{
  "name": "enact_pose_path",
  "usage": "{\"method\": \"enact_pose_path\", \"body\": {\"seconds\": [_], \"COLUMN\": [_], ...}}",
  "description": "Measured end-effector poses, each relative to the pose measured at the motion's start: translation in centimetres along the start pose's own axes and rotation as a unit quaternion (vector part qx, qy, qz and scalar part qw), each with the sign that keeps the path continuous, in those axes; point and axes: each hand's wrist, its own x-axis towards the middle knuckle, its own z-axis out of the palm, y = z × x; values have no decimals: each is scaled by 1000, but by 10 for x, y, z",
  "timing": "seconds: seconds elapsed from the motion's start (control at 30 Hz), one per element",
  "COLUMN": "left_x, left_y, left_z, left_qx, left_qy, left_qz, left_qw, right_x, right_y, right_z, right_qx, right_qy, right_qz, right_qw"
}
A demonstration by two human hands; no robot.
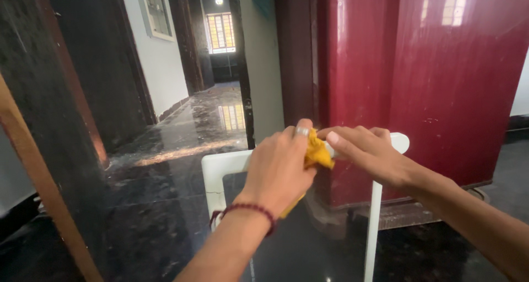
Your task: The person wipes a white-framed mirror with a yellow cloth, then pours liquid from a green bottle onto the cloth and continues wiping the mirror surface.
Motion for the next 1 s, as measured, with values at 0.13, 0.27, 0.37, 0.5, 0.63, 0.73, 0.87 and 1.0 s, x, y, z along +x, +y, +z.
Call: {"method": "enact_pose_path", "body": {"seconds": [0.13,0.27,0.37,0.5,0.63,0.73,0.87,1.0], "left_x": [20,27,32,36,34,42,46,39], "left_y": [5,-2,-19,-52,-69,-64,-68,-88], "left_z": [-18,-17,-10,-11,-17,-8,-5,-20], "left_qx": [-45,-115,-202,-289,-165,-196,-363,-460], "left_qy": [-84,-131,-124,-83,-97,-113,-98,-148], "left_qz": [-68,-108,-71,-60,-175,-227,-148,-185], "left_qw": [993,979,969,952,966,947,915,856], "right_x": [-5,-7,-11,-14,-12,-11,-10,12], "right_y": [2,0,-2,-7,-22,-41,-88,-129], "right_z": [-1,-2,-5,-9,-13,-5,22,32], "right_qx": [-54,-104,-92,-103,-139,-77,-25,56], "right_qy": [-20,-23,-30,-49,-79,-16,42,53], "right_qz": [2,-7,-1,46,125,24,-142,-78], "right_qw": [998,994,995,992,979,997,989,994]}}
